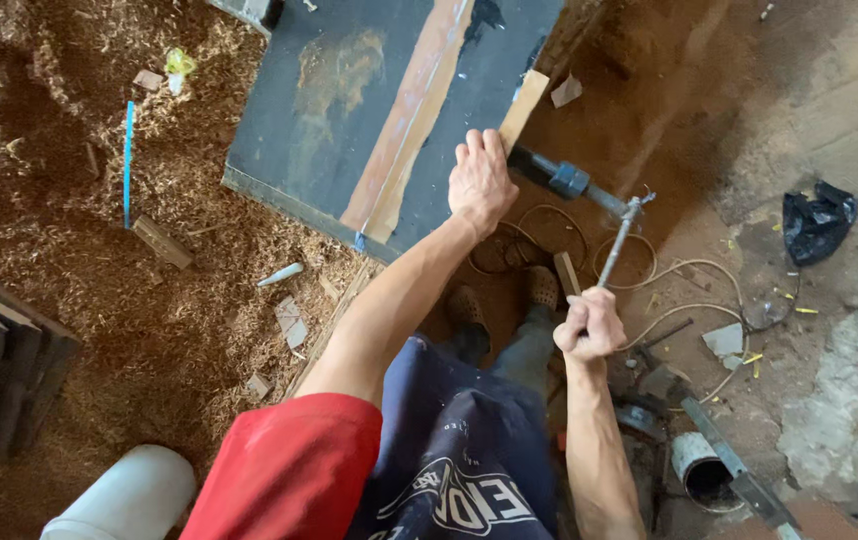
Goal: The person applies a white adhesive to a seam on a dark rectangular board using a putty knife. They then position the board on a workbench and use a large metal clamp to secure a small wooden block against the glued area.
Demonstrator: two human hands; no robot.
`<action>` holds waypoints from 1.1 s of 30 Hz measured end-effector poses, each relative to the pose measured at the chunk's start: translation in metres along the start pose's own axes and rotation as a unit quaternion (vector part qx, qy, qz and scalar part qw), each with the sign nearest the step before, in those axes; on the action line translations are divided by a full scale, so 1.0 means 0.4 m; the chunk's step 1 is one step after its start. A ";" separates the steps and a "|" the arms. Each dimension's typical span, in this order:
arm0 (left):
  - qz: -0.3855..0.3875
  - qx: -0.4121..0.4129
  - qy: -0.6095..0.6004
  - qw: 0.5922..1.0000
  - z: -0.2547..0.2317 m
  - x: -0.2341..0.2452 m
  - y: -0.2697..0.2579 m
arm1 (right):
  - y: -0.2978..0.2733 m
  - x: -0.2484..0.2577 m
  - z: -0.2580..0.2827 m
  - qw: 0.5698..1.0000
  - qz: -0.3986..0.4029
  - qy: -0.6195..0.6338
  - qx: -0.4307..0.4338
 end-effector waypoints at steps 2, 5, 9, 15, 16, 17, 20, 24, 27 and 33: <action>-0.008 -0.002 -0.013 1.000 0.002 0.000 0.000 | -0.006 0.005 -0.005 1.000 -0.003 -0.017 -0.012; 0.022 -0.001 -0.029 0.999 -0.003 -0.003 0.030 | 0.023 0.008 -0.028 0.995 -0.042 -0.044 -0.074; 0.006 -0.017 -0.010 1.000 -0.008 -0.001 0.048 | 0.089 0.029 -0.049 0.979 -0.033 -0.009 -0.202; 0.002 -0.015 0.006 1.000 -0.009 -0.020 0.052 | 0.291 0.057 -0.109 0.944 0.036 0.029 -0.327; 0.006 -0.014 0.006 1.000 -0.007 -0.020 0.051 | 0.324 0.058 -0.125 0.936 0.047 0.025 -0.348; 0.011 -0.014 0.006 1.000 -0.008 -0.021 0.046 | 0.354 0.060 -0.139 0.927 0.058 0.020 -0.370; -0.011 0.000 0.015 1.000 -0.017 -0.016 0.048 | 0.388 0.058 -0.135 0.923 0.064 -0.001 -0.381; -0.112 -0.015 0.044 0.993 -0.033 0.006 0.031 | 0.394 0.072 -0.086 0.966 0.073 -0.076 -0.236; -0.298 -0.077 0.052 0.950 -0.097 0.007 -0.048 | 0.393 0.068 -0.085 0.987 0.022 -0.037 -0.152; -0.118 0.268 -0.405 0.866 -0.242 -0.316 -0.159 | 0.371 0.072 -0.158 0.992 0.088 0.067 -0.067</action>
Point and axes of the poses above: each hand's wrist, its own y-axis towards the middle knuckle, its own x-axis out of the back of the hand, z = x × y, the point moved 3 cm from there along y, towards the middle knuckle, and after that the axes turned 9 degrees about -x, right-handed, at the moved point
